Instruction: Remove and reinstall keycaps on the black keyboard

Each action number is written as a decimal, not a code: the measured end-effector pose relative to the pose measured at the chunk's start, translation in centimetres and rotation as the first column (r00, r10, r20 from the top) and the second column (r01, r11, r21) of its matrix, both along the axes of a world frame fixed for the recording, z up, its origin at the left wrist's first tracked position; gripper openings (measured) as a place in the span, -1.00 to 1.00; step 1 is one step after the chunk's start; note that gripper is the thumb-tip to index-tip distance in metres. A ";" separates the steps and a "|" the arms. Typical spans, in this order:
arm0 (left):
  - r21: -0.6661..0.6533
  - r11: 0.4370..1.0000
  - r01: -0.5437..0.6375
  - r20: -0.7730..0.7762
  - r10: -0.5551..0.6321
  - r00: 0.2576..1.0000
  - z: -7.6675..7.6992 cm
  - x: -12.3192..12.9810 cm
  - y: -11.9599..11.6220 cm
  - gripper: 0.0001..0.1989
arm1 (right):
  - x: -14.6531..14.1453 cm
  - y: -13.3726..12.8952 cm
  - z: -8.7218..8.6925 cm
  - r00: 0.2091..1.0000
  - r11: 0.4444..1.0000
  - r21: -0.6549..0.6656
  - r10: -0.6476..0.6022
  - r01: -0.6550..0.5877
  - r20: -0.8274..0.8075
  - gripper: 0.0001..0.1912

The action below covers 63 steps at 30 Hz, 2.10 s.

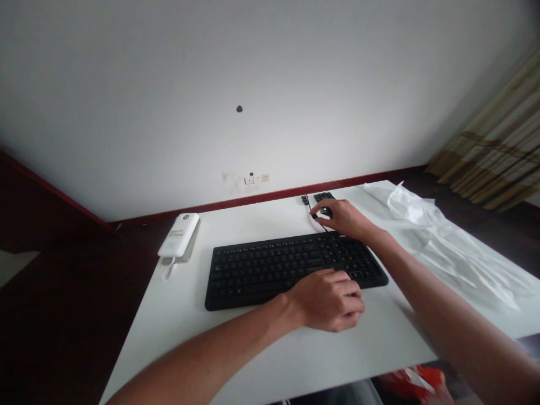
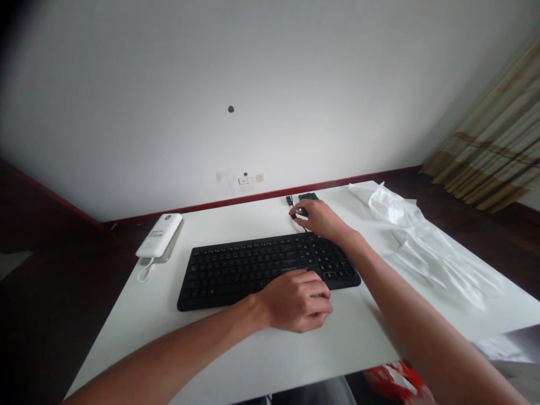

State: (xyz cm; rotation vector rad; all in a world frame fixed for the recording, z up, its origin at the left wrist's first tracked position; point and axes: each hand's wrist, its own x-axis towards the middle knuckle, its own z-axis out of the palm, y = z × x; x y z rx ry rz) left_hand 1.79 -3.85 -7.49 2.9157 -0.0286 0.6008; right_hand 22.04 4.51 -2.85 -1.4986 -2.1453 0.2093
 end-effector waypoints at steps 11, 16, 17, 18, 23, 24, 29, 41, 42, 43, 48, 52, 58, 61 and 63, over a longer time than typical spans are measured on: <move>0.009 1.000 0.021 -0.021 -0.021 1.000 0.2 -0.2 0.1 -0.74 | 0.8 -9.3 0.4 0.987 0.958 -0.271 -0.050 0.091 0.153 -0.79; 0.011 1.000 0.017 -0.021 -0.017 1.000 0.0 -0.2 0.1 -0.73 | 0.5 -10.1 -0.1 0.984 0.964 -0.250 -0.044 0.087 0.173 -0.79; 0.008 1.000 0.018 -0.024 -0.018 1.000 -0.1 -0.2 0.1 -0.73 | 0.5 -10.0 -0.1 0.984 0.965 -0.248 -0.037 0.081 0.177 -0.79; 0.006 1.000 0.020 -0.028 -0.019 0.999 -0.1 -0.2 0.1 -0.72 | 0.6 -10.0 -0.1 0.982 0.966 -0.248 -0.033 0.080 0.186 -0.78; 0.005 1.000 0.022 -0.032 -0.021 0.999 -0.2 -0.2 0.1 -0.71 | 0.6 -9.7 0.0 0.967 0.963 -0.250 -0.037 0.102 0.251 -0.77; 0.004 1.000 0.022 -0.028 -0.022 0.999 -0.3 -0.2 0.1 -0.72 | 0.6 -9.7 0.0 0.965 0.962 -0.253 -0.034 0.102 0.261 -0.78; 0.007 1.000 0.016 -0.021 -0.016 1.000 -0.3 -0.2 0.1 -0.75 | 0.6 -9.6 0.2 0.968 0.962 -0.262 -0.014 0.082 0.251 -0.78; 0.004 1.000 0.015 -0.041 -0.014 0.999 0.3 -0.3 0.0 -0.74 | 0.7 -9.6 0.3 0.979 0.965 -0.258 0.007 0.047 0.205 -0.80; 0.005 1.000 0.013 -0.040 -0.013 0.999 0.3 -0.3 0.0 -0.74 | 0.6 -9.6 0.3 0.978 0.964 -0.262 0.010 0.046 0.210 -0.80; 0.007 1.000 0.012 -0.038 -0.012 0.999 0.3 -0.3 0.0 -0.74 | 0.6 -9.5 0.3 0.976 0.962 -0.267 0.010 0.050 0.219 -0.80; 0.010 1.000 0.019 -0.033 -0.019 0.999 0.2 -0.3 0.1 -0.71 | 0.5 -9.4 0.0 0.967 0.965 -0.256 0.006 0.062 0.255 -0.79; 0.005 1.000 0.015 -0.049 -0.015 0.999 0.2 -0.2 0.1 -0.73 | 0.4 -9.5 -0.1 0.959 0.970 -0.234 0.005 0.064 0.284 -0.79; 0.010 1.000 0.015 -0.030 -0.015 0.999 0.1 -0.2 0.1 -0.72 | 0.2 -9.5 0.5 0.960 0.967 -0.251 0.022 0.051 0.279 -0.78; 0.011 1.000 0.009 -0.031 -0.009 0.999 0.0 -0.1 0.1 -0.74 | 0.2 -9.5 0.5 0.966 0.960 -0.276 0.016 0.057 0.257 -0.77; 0.008 1.000 0.013 -0.025 -0.012 1.000 -0.1 -0.1 0.1 -0.74 | 0.3 -9.6 0.5 0.971 0.957 -0.284 0.010 0.060 0.239 -0.76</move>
